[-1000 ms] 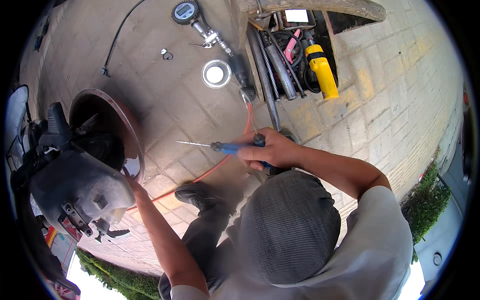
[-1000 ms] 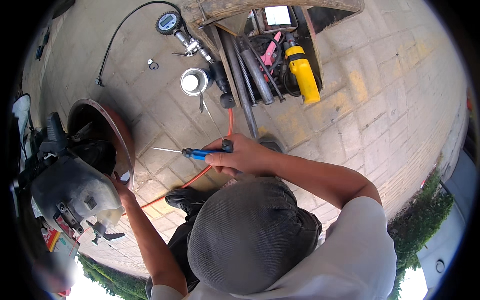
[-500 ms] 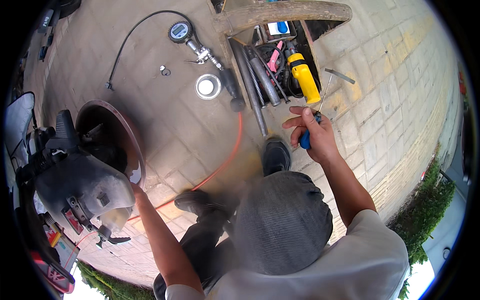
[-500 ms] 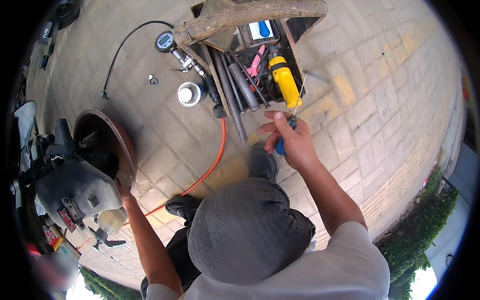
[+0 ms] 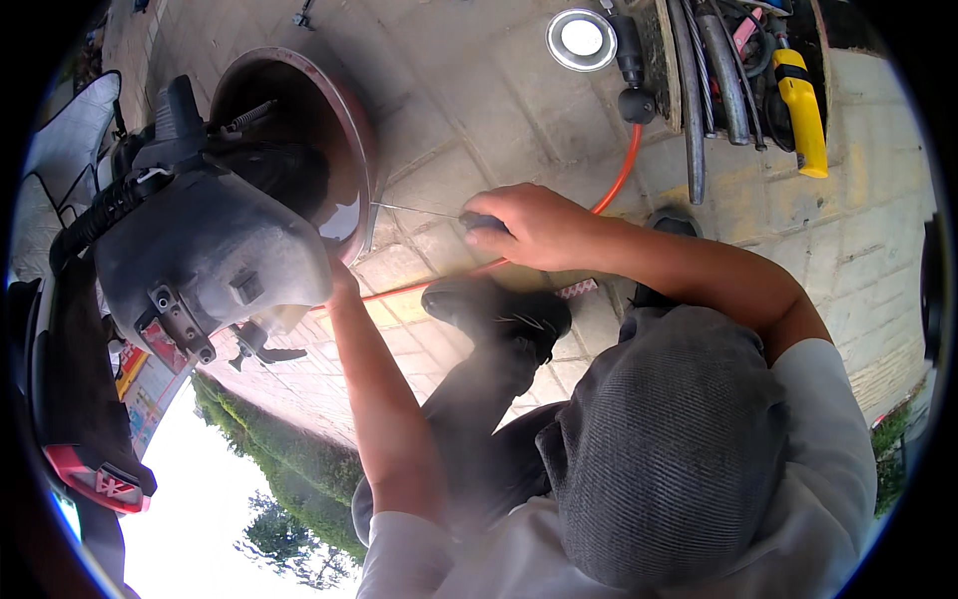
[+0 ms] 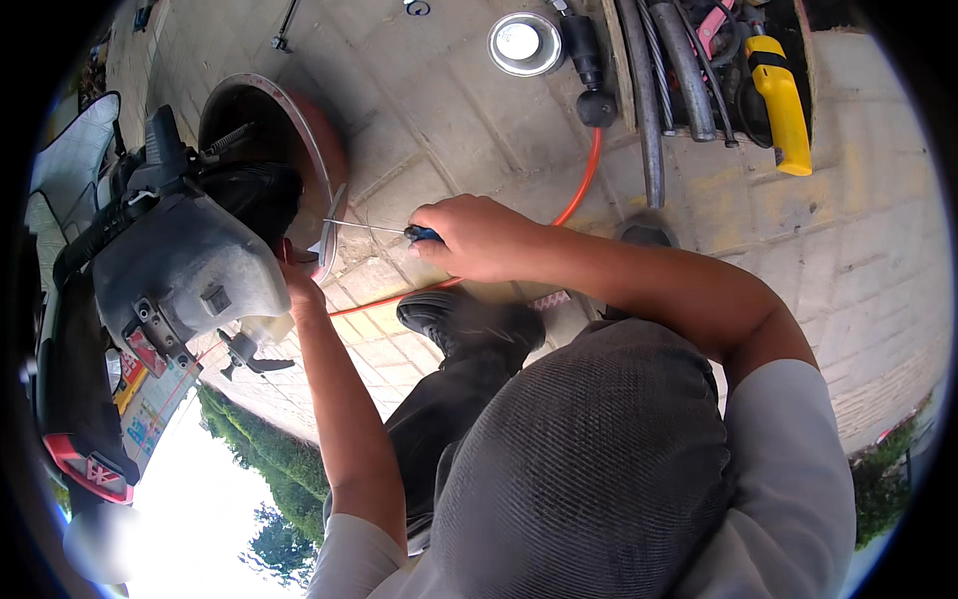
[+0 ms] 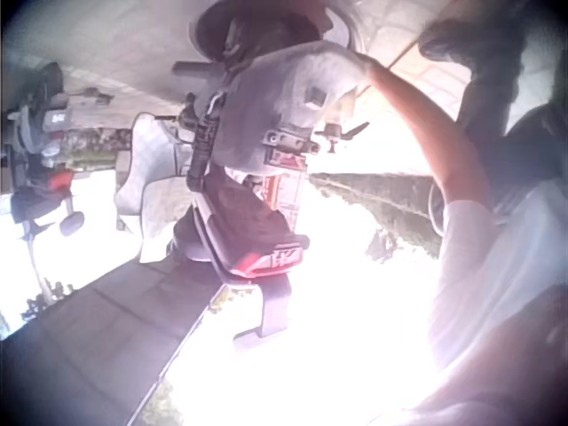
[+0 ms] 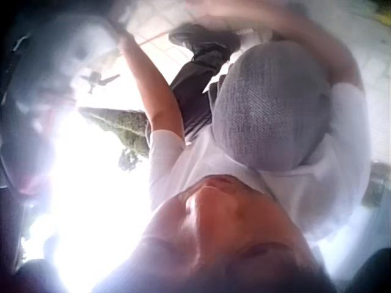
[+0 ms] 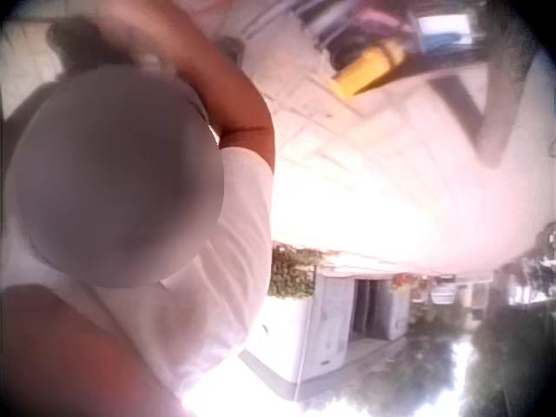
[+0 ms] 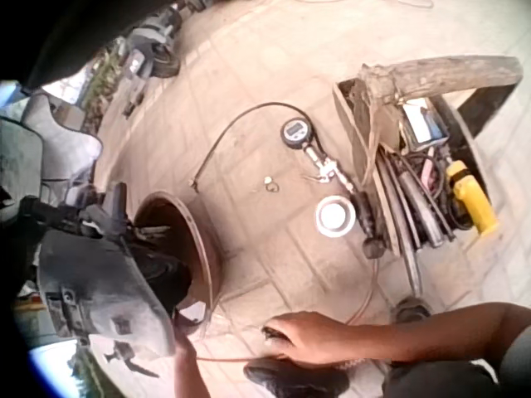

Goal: The person prepares a small metal component by wrapping it with white tape, then uses a screwdriver to adjust a part inside the scooter's rear wheel hub. They subsequently use a spray can to apply lubricant to the hub area and check the tire pressure with a gauge.

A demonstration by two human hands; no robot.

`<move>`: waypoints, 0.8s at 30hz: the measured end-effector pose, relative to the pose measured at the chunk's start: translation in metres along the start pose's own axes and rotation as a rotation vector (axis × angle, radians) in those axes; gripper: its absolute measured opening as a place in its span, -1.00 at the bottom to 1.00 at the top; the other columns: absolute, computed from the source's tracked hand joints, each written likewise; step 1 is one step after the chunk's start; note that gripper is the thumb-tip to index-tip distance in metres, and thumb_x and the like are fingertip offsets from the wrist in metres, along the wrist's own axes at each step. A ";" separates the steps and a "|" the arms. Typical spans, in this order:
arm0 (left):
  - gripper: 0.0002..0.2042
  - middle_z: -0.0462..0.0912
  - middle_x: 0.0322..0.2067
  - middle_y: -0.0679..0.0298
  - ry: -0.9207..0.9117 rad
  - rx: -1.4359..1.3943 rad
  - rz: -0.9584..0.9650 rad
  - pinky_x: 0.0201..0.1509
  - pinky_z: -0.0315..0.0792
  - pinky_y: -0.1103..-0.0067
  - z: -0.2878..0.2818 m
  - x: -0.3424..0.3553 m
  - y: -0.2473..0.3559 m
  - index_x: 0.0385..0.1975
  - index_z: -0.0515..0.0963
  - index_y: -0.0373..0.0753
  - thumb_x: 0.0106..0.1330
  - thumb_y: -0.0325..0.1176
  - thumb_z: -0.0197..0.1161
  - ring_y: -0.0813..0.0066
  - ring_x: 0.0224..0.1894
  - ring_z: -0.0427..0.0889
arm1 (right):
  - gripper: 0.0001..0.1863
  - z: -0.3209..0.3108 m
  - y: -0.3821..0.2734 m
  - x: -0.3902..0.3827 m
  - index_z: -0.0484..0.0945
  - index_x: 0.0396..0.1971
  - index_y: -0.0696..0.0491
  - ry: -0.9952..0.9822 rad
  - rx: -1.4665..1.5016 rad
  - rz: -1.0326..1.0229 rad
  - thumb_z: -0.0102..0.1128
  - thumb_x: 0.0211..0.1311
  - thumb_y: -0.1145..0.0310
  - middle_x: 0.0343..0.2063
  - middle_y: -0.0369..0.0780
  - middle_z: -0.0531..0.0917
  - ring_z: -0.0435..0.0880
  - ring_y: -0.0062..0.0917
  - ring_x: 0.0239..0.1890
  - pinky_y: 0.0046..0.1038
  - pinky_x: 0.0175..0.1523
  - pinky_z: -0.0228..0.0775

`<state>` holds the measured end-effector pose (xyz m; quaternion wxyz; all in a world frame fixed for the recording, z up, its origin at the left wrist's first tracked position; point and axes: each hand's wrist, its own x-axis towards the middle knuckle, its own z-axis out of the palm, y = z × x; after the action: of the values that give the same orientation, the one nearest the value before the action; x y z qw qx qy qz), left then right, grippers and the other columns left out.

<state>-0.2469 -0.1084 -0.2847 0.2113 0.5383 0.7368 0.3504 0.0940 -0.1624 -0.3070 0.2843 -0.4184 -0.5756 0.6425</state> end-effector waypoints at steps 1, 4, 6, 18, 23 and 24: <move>-0.47 0.23 0.25 0.12 -0.003 0.007 0.001 0.37 0.13 0.32 -0.003 0.000 0.002 0.26 0.18 -0.24 0.40 -0.06 -0.02 0.25 0.28 0.22 | -0.65 0.004 -0.002 0.007 0.44 -0.12 0.20 -0.084 0.030 0.026 0.08 0.26 0.22 -0.34 -0.05 0.56 0.54 -0.07 -0.29 -0.20 -0.16 0.37; -0.45 0.23 0.25 0.11 -0.026 0.027 -0.001 0.38 0.10 0.30 -0.006 -0.003 0.006 0.27 0.17 -0.24 0.41 -0.03 -0.04 0.23 0.29 0.21 | -0.65 0.015 -0.011 0.022 0.47 -0.10 0.18 -0.064 -0.104 0.059 0.07 0.25 0.23 -0.29 -0.04 0.56 0.56 -0.11 -0.22 -0.18 -0.13 0.39; -0.44 0.23 0.25 0.11 -0.044 0.042 0.003 0.39 0.08 0.30 -0.010 -0.005 0.008 0.27 0.17 -0.24 0.41 -0.01 -0.05 0.22 0.29 0.20 | -0.67 0.020 -0.008 0.033 0.51 -0.13 0.17 -0.004 -0.118 -0.038 0.08 0.23 0.25 -0.34 -0.06 0.58 0.59 -0.14 -0.28 -0.18 -0.18 0.42; -0.37 0.26 0.23 0.10 -0.095 -0.110 -0.145 0.40 0.05 0.32 -0.010 -0.001 0.026 0.26 0.16 -0.26 0.38 0.11 -0.06 0.22 0.27 0.23 | -0.80 0.045 -0.008 0.067 0.54 -0.28 0.11 0.211 0.119 -0.168 0.20 0.12 0.36 -0.38 -0.13 0.62 0.62 -0.22 -0.37 -0.27 -0.28 0.45; -0.39 0.27 0.22 0.12 -0.186 -0.135 -0.059 0.39 0.06 0.34 -0.006 -0.006 0.033 0.25 0.18 -0.26 0.39 0.10 -0.06 0.25 0.25 0.26 | -0.82 0.046 -0.014 0.069 0.55 -0.31 0.13 0.205 0.142 -0.150 0.20 0.12 0.37 -0.41 -0.12 0.61 0.61 -0.21 -0.38 -0.27 -0.29 0.45; -0.39 0.27 0.22 0.12 -0.212 -0.121 -0.031 0.39 0.06 0.34 -0.006 -0.006 0.034 0.25 0.18 -0.25 0.39 0.10 -0.06 0.25 0.25 0.26 | -0.82 0.046 -0.013 0.069 0.55 -0.31 0.13 0.208 0.140 -0.156 0.20 0.11 0.37 -0.41 -0.12 0.61 0.61 -0.21 -0.39 -0.27 -0.29 0.46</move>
<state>-0.2271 -0.1102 -0.2561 0.3253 0.5472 0.6960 0.3322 0.0192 -0.1244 -0.3090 0.4200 -0.4160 -0.5274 0.6102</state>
